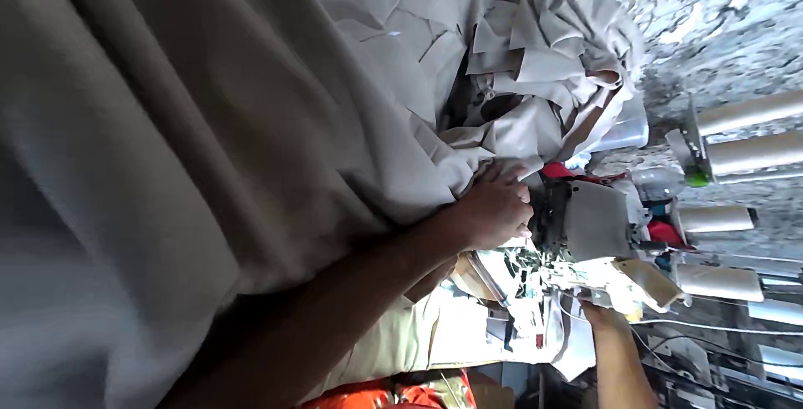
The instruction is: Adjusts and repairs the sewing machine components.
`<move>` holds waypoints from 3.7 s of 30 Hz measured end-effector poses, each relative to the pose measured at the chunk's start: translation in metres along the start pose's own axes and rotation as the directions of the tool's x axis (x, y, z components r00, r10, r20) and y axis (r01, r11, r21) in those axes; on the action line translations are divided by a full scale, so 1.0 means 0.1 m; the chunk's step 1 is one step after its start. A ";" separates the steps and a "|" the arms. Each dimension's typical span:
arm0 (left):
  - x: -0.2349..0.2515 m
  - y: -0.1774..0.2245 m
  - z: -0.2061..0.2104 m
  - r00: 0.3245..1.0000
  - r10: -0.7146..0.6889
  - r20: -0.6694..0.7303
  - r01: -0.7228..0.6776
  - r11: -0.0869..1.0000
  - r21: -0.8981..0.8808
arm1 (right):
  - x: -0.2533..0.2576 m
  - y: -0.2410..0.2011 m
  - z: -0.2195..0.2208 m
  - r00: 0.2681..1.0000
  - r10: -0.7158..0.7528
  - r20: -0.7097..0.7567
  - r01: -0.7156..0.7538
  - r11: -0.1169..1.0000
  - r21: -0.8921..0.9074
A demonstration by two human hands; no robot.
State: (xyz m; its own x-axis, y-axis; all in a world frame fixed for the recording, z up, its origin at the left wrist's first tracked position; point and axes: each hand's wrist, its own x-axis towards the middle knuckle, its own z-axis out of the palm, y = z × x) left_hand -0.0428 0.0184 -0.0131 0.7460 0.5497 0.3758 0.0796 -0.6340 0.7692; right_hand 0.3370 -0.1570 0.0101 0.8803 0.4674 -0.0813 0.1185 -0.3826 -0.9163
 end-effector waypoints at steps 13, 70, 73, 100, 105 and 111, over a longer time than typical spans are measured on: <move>0.01 -0.03 0.00 1.000 -0.008 0.013 0.008 1.000 -0.002 | 0.21 0.16 0.04 0.982 0.078 0.169 -0.063 0.994 -0.093; 0.03 0.03 -0.07 0.998 -0.020 0.067 0.017 0.999 0.041 | -1.93 -1.22 0.85 0.376 -0.446 0.812 0.925 0.132 -0.356; 0.01 0.04 -0.06 0.998 -0.028 0.056 0.025 0.998 0.059 | -1.86 -1.22 0.92 0.396 -0.415 0.819 0.913 0.088 -0.398; -0.04 0.05 0.00 1.000 -0.024 0.009 0.023 0.996 0.088 | -1.68 -1.27 1.04 0.287 -0.237 0.928 0.948 -0.069 -0.311; 0.00 0.04 -0.06 0.996 -0.039 0.078 0.033 0.996 0.084 | -1.68 -1.29 1.04 0.331 -0.246 0.911 0.940 -0.001 -0.342; 0.02 0.02 -0.08 0.995 -0.038 0.097 0.032 0.998 0.061 | -1.66 -1.24 1.05 0.325 -0.218 0.920 0.937 -0.057 -0.344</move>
State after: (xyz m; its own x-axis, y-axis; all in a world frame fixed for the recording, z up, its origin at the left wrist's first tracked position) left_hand -0.0461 0.0225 -0.0062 0.8032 0.5181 0.2941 0.1438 -0.6478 0.7481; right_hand 0.1277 -0.1029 0.0963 -0.1626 0.9687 -0.1873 0.9764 0.1853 0.1107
